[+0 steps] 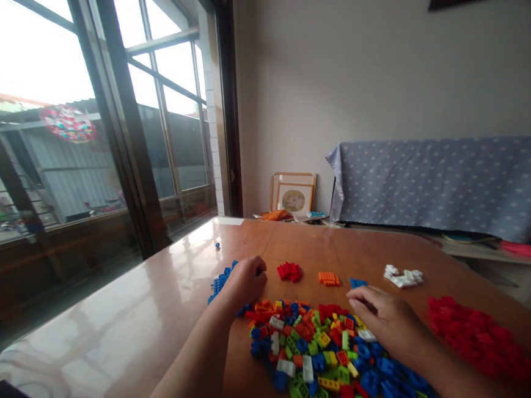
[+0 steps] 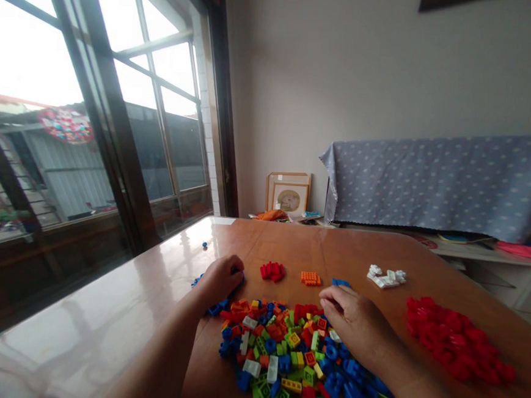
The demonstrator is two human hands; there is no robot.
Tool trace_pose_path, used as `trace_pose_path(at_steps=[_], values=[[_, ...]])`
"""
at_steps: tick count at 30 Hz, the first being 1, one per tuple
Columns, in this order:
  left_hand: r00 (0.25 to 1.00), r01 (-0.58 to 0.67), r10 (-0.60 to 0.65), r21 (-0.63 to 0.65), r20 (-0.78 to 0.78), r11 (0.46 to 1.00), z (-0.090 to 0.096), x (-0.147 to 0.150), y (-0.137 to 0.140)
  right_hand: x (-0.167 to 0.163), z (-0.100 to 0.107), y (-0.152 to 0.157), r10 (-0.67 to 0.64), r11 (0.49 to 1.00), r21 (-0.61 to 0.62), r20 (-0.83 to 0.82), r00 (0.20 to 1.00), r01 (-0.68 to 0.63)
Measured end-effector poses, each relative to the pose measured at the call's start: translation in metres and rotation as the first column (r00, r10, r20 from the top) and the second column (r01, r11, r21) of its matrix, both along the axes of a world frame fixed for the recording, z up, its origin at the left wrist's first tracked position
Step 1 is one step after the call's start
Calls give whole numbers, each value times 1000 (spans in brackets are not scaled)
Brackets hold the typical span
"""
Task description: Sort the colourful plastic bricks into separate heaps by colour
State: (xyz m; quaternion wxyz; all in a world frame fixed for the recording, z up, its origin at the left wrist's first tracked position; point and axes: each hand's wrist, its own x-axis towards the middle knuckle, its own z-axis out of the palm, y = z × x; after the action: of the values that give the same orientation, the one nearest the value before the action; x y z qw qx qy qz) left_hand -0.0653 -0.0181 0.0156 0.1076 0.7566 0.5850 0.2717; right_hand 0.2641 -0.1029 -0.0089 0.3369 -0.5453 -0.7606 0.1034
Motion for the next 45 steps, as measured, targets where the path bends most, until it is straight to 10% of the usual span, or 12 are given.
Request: trace_pose_path(at_steps=[24,33,45], values=[[903,-427,430,167,20,889,-16,-30,24,2,5,-1,-13,1000,19,-30,999,13],[996,92,-92,150,-11,984,-12,25,0,10,5,1,-77,996,38,-18,997,77],[753,638,-647,-109,-122,763,-9,82,-62,45,-19,13,-175,965,-151,245,954,216]])
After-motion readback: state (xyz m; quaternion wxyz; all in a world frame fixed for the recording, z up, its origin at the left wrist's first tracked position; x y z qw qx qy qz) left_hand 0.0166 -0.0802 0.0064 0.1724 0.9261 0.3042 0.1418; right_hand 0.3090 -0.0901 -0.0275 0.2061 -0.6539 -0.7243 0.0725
